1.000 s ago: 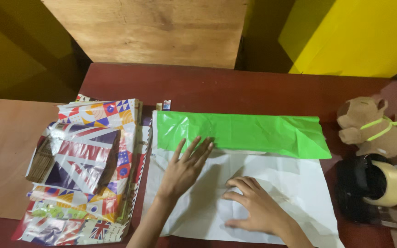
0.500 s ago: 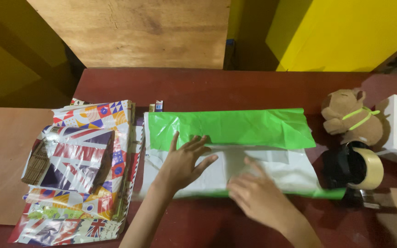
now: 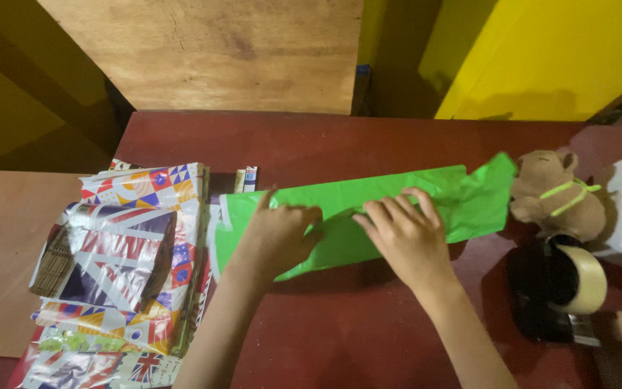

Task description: The person wraps a small cardboard box and then a smartphone box in green poly mailers. They fold the mailer around each item, seal the edges with clear packing tape using a handheld dispenser, and smooth the package. The wrapped items remain on the table.

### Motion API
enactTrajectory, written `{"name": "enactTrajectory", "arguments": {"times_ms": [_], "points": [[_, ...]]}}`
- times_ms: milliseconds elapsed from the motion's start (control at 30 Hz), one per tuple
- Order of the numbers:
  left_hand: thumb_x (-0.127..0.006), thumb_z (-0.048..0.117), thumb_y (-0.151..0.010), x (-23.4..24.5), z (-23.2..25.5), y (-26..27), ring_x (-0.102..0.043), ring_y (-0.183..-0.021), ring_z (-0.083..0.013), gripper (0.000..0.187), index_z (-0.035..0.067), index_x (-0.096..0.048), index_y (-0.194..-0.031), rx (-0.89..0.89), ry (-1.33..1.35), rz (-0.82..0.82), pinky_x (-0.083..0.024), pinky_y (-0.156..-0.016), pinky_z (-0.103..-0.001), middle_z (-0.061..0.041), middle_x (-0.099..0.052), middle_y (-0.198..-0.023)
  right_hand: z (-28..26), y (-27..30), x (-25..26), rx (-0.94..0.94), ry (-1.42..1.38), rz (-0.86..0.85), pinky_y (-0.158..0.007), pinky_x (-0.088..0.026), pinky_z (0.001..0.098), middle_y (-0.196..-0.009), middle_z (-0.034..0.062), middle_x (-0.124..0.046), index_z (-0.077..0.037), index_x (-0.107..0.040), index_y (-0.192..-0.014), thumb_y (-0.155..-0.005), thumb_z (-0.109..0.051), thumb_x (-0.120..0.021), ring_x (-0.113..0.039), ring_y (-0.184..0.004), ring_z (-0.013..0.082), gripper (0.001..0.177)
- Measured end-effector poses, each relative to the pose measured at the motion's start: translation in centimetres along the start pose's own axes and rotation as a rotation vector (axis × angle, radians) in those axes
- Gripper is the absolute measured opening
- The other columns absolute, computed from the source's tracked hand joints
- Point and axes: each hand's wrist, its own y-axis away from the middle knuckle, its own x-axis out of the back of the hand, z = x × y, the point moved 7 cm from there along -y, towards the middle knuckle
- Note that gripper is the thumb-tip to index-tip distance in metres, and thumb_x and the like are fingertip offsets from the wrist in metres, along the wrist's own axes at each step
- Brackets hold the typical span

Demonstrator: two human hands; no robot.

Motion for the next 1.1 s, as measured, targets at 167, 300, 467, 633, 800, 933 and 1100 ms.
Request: {"name": "enactTrajectory", "arguments": {"times_ms": [167, 300, 467, 633, 800, 933, 1100], "points": [[-0.067, 0.025, -0.097, 1.9, -0.1, -1.4, -0.07, -0.087, -0.0269, 0.013, 0.012, -0.066, -0.096, -0.059, -0.215, 0.397, -0.045, -0.096, -0.048, -0.005, -0.071, -0.087, 3.4, -2.1, 0.1, -0.02, -0.145, -0.037, -0.115, -0.037, 0.0457, -0.109, 0.0093, -0.075, -0.006, -0.066, -0.123, -0.091, -0.027, -0.074, -0.07, -0.1, 0.0226, 0.039], [-0.066, 0.021, -0.098, 1.0, -1.2, -2.7, -0.067, -0.095, -0.027, 0.01, 0.011, -0.067, -0.1, -0.024, -0.305, 0.522, -0.044, -0.098, -0.049, -0.005, -0.07, -0.093, 5.6, -3.1, -0.9, -0.094, 0.067, -0.129, -0.123, -0.022, 0.0553, -0.118, 0.0042, -0.067, -0.012, -0.064, -0.125, -0.088, -0.032, -0.073, -0.059, -0.122, 0.0217, 0.043], [-0.066, 0.017, -0.085, -2.2, -2.5, -4.7, -0.058, -0.121, -0.0236, 0.028, 0.01, -0.068, -0.112, 0.031, -0.53, 0.558, -0.035, -0.117, -0.052, -0.006, -0.067, -0.124, 5.7, -2.9, -3.3, -0.099, 0.175, 0.001, -0.127, -0.02, 0.0578, -0.127, 0.0065, -0.065, -0.013, -0.064, -0.134, -0.098, -0.034, -0.071, -0.055, -0.133, 0.0244, 0.042], [-0.065, 0.016, -0.082, -5.2, -4.3, -6.7, -0.047, -0.136, -0.0256, 0.042, 0.009, -0.064, -0.124, 0.132, -0.518, 0.422, -0.026, -0.121, -0.056, -0.008, -0.056, -0.142, 5.7, -2.1, -8.2, -0.118, -0.136, -0.155, -0.133, -0.017, 0.052, -0.146, 0.0041, -0.058, -0.014, -0.062, -0.139, -0.105, -0.038, -0.062, -0.047, -0.144, 0.0241, 0.042], [-0.059, 0.008, -0.081, -4.8, -4.5, -7.3, -0.043, -0.141, -0.032, 0.057, 0.011, -0.058, -0.138, 0.123, -0.42, 0.578, -0.023, -0.119, -0.056, -0.018, -0.048, -0.152, 6.1, 0.0, -11.5, -0.16, -0.208, -0.394, -0.127, -0.009, 0.0519, -0.159, 0.0034, -0.041, -0.023, -0.049, -0.151, -0.105, -0.051, -0.041, -0.032, -0.15, 0.0259, 0.055], [-0.058, 0.003, -0.081, -4.9, -4.9, -6.9, -0.049, -0.135, -0.0318, 0.054, 0.009, -0.058, -0.135, 0.019, -0.235, 0.584, -0.031, -0.119, -0.055, -0.019, -0.054, -0.147, 6.0, -0.2, -11.9, -0.153, -0.205, -0.331, -0.123, -0.009, 0.0518, -0.163, 0.0078, -0.036, -0.024, -0.04, -0.157, -0.104, -0.057, -0.033, -0.029, -0.15, 0.0298, 0.063], [-0.057, 0.002, -0.094, -6.9, -7.0, -7.3, -0.067, -0.105, -0.0294, 0.043, 0.011, -0.06, -0.136, 0.13, -0.016, 0.359, -0.045, -0.112, -0.045, -0.011, -0.072, -0.105, 6.3, -0.2, -11.8, -0.222, -0.224, -0.313, -0.124, -0.015, 0.0504, -0.153, 0.0131, -0.046, -0.017, -0.044, -0.154, -0.104, -0.055, -0.038, -0.036, -0.146, 0.0311, 0.064]]}}
